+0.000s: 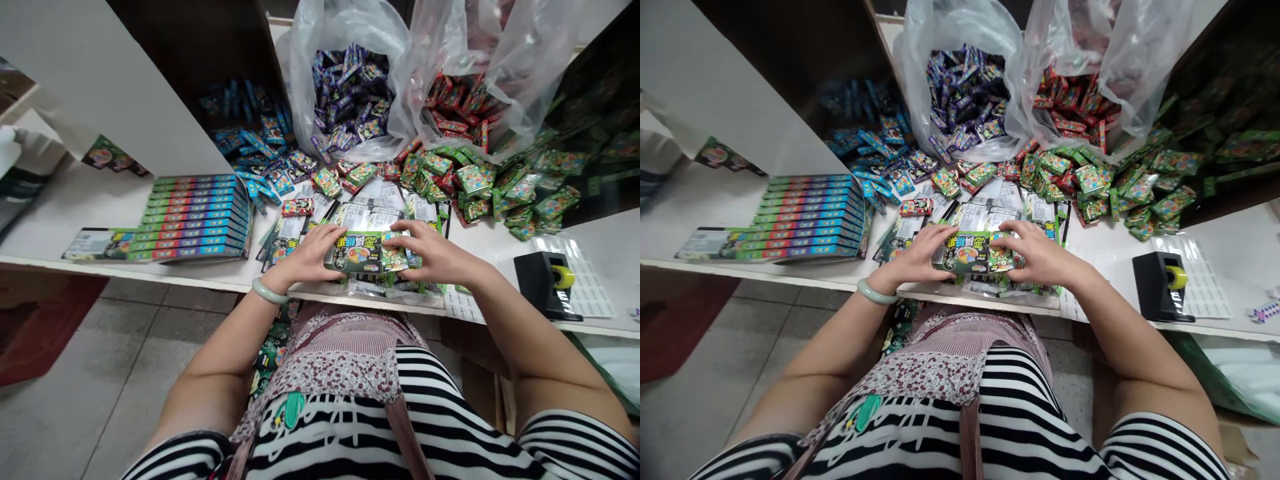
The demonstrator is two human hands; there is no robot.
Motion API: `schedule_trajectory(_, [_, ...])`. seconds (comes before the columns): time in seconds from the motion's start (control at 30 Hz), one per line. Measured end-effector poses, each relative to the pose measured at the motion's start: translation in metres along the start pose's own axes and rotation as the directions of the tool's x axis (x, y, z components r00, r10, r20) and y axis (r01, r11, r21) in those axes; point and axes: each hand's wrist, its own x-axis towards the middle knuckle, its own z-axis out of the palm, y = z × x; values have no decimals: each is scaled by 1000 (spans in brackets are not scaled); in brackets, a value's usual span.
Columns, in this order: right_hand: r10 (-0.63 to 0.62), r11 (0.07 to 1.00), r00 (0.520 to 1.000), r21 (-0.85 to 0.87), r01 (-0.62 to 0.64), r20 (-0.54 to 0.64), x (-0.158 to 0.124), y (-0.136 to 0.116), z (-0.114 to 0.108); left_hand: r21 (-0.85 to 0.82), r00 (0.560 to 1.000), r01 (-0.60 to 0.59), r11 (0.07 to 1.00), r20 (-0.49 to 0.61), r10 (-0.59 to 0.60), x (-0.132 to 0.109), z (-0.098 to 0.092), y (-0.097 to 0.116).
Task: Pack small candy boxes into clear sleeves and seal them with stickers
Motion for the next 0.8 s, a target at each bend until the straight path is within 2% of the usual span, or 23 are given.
schedule_trajectory(0.2, [9,998,1000,-57,-11,-25,9,6,1,-17,999,-42,999,3,42,2,-8,-5])
schedule_trajectory(0.37, [-24,999,999,-36,23,-35,10,-2,5,-18,997,-28,999,-67,27,-1,2,-3])
schedule_trajectory(0.53, [17,994,999,107,-11,-52,10,-5,13,-67,996,-21,997,-91,15,-7,12,6])
schedule_trajectory(0.7, [110,981,971,182,-72,-212,15,-7,28,-46,977,77,996,-193,-85,-13,13,8])
schedule_trajectory(0.8, [119,979,970,190,-79,-210,18,-16,37,-40,974,90,995,-204,-96,-17,14,11])
